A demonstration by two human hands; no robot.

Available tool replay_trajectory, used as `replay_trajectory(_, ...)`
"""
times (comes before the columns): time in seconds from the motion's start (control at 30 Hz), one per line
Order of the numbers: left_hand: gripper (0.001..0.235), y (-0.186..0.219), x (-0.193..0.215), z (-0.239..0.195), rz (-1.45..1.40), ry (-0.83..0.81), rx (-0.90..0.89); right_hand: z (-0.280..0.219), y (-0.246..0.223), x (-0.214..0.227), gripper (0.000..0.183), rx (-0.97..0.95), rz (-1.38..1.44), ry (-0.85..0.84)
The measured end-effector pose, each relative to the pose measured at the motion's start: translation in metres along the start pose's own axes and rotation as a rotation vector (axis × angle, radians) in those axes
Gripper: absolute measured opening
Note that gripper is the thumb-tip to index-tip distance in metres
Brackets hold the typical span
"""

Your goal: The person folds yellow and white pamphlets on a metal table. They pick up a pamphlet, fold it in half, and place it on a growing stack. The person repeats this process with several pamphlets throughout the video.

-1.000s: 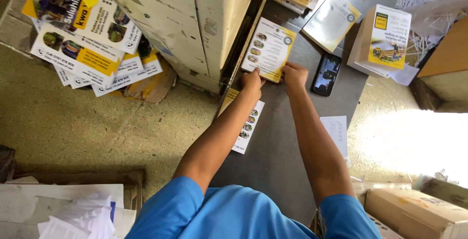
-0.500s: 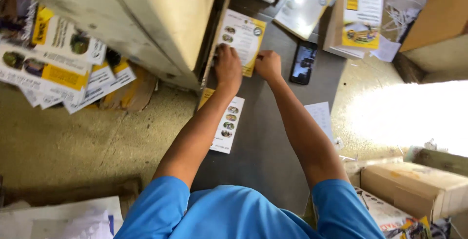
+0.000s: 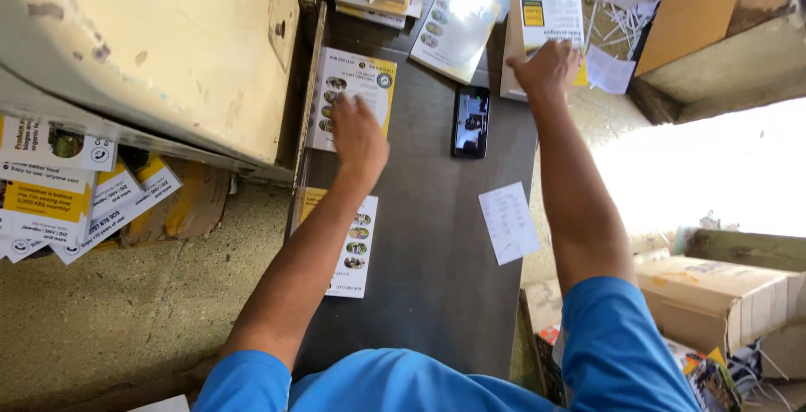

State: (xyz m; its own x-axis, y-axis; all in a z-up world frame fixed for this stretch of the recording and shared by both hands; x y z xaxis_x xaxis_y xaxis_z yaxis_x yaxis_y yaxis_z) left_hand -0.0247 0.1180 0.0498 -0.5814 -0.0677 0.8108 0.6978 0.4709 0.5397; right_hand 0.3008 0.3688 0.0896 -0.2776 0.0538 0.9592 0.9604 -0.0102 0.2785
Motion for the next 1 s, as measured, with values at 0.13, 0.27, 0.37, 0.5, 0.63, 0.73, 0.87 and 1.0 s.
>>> replay_trajectory(0.13,0.052,0.101,0.013,-0.007,-0.358,0.225,-0.554,-0.003,-0.007,-0.007,0.064,-0.032,-0.009,0.028)
replay_trajectory(0.27,0.033,0.171,-0.02,0.005,-0.599,-0.033,-0.625,0.014,-0.003,-0.002,0.039,0.012,-0.053,0.081)
replay_trajectory(0.37,0.031,0.199,-0.045,-0.015,-0.681,-0.172,-0.63,0.018,0.004,-0.007,0.031,0.041,-0.052,0.045)
replay_trajectory(0.5,0.026,0.205,-0.061,-0.039,-0.957,-0.321,-0.494,0.023,0.015,-0.012,0.039,0.024,0.097,-0.111)
replay_trajectory(0.63,0.024,0.201,-0.074,-0.033,-1.016,-0.33,-0.368,0.038,0.028,-0.016,0.033,0.08,0.184,-0.017)
replay_trajectory(0.73,0.031,0.214,-0.072,-0.015,-1.107,-0.398,-0.222,0.037,0.033,-0.008,0.024,0.123,0.221,0.05)
replay_trajectory(0.87,0.061,0.258,-0.099,0.041,-1.3,-0.47,-0.166,0.034,0.044,-0.003,0.018,0.164,0.249,0.118)
replay_trajectory(1.0,0.049,0.259,-0.109,0.106,-0.957,0.115,0.002,0.036,0.051,-0.001,0.039,0.188,0.275,0.17)
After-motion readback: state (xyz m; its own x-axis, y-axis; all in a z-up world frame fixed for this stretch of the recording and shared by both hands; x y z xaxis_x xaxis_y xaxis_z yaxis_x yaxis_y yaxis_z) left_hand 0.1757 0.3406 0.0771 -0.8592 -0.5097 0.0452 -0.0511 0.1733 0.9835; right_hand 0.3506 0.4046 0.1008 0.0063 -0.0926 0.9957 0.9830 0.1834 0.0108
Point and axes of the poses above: each hand's wrist, its own z-axis towards the middle knuckle, its own x-axis out of the back of the hand, y = z × x, the point moved 10 cm from there along z, towards the middle knuckle, and after that the axes turned 14 degrees about -z, right-handed, at the moved point
